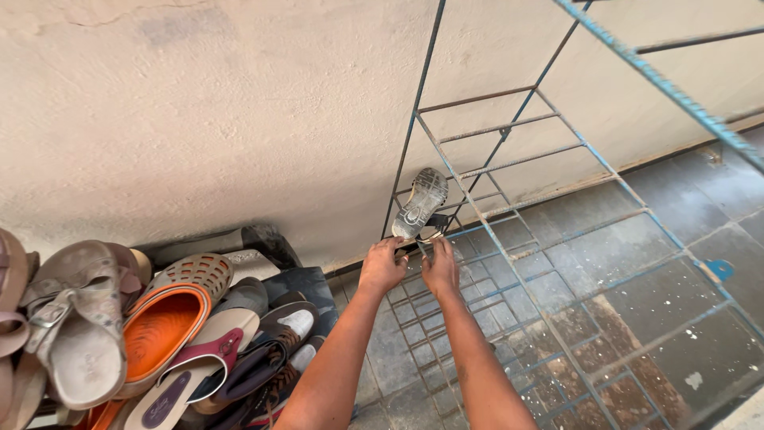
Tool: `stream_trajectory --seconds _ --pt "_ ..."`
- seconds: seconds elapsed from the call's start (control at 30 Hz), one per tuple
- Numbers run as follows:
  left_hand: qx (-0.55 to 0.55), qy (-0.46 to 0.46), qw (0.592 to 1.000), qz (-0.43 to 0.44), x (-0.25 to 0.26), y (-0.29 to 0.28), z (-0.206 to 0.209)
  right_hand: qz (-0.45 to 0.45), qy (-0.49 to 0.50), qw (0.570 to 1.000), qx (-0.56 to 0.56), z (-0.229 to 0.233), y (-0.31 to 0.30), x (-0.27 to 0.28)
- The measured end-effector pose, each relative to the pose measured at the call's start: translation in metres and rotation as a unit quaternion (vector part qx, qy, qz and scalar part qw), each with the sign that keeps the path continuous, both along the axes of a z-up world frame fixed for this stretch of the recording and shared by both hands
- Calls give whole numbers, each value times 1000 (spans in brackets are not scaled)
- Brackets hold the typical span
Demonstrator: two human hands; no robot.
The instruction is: The person removes various shoes from a metal shoe rack and places them on a nearby ledge and a plastic chair. The person handles boots, sneakers, sandals, and slippers one at a time, moving them from the rack to the ledge or chair.
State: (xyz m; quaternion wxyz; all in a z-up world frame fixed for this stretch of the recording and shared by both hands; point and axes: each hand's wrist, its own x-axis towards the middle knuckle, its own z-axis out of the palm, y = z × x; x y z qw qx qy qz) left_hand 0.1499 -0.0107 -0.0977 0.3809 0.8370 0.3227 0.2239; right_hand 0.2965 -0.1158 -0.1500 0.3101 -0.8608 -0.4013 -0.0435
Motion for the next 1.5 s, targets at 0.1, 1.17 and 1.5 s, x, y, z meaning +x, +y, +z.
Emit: stream_trajectory --seconds 0.1,1.17,1.5 --pt "-5 15 1000 -2 1 6 -13 23 56 993 -100 -2 9 12" --pt "19 152 976 153 -181 57 168 327 -76 930 148 236 59 -181" --pt "23 27 975 219 -337 99 213 419 -24 901 112 297 123 -312"
